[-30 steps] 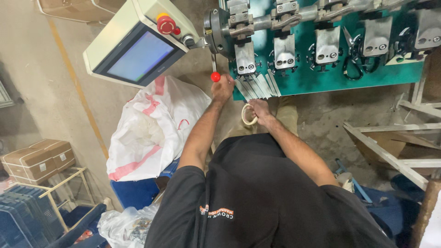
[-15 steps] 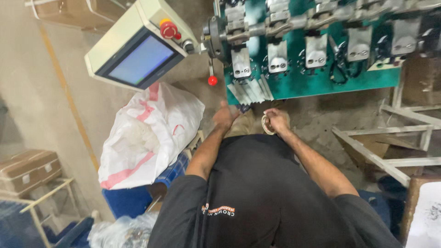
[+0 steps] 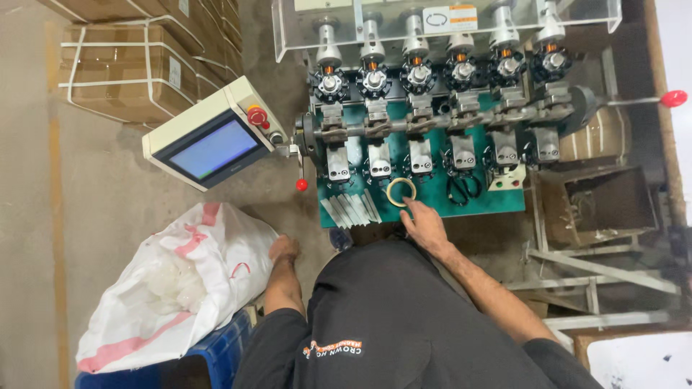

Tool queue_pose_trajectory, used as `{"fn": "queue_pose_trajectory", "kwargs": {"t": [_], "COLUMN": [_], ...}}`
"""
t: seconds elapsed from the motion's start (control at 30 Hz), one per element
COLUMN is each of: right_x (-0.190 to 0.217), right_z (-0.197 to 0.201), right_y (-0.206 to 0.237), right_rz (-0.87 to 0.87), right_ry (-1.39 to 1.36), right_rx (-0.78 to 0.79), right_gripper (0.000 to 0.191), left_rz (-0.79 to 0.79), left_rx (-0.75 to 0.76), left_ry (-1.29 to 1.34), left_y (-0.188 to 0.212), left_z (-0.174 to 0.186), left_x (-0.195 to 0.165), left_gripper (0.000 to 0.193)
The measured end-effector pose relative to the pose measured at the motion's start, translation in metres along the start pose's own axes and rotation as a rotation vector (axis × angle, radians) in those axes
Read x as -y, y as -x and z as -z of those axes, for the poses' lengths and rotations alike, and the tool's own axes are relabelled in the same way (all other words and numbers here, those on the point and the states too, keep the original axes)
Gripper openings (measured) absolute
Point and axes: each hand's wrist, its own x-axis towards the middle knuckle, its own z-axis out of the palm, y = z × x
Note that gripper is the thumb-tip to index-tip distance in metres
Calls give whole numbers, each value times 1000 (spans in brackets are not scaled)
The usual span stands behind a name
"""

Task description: The person loads small black motor components into the stations of a multi-spindle winding machine, pulls the red-handled lever to run the machine, and uses pliers on the parts. They remove finished wound components from the machine and place them into a blue bin.

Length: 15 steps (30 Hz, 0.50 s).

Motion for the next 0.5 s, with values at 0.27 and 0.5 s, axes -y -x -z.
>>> {"fn": "queue_pose_trajectory", "kwargs": {"t": [0.27,0.5], "right_x": [-99,-237], "right_z": [141,339], "right_y": [-14,-89], "right_rz": [7,-4], "right_ry": [195,1069], "right_rx": [-387,-752], "right_gripper": [15,18], "left_rz": [115,28], "left_rx": [-144,-131], "left_ry": [31,1331], "left_y": [0,9], "left_z": [44,92], "left_x": [-37,-115], "left_gripper": [42,51]}}
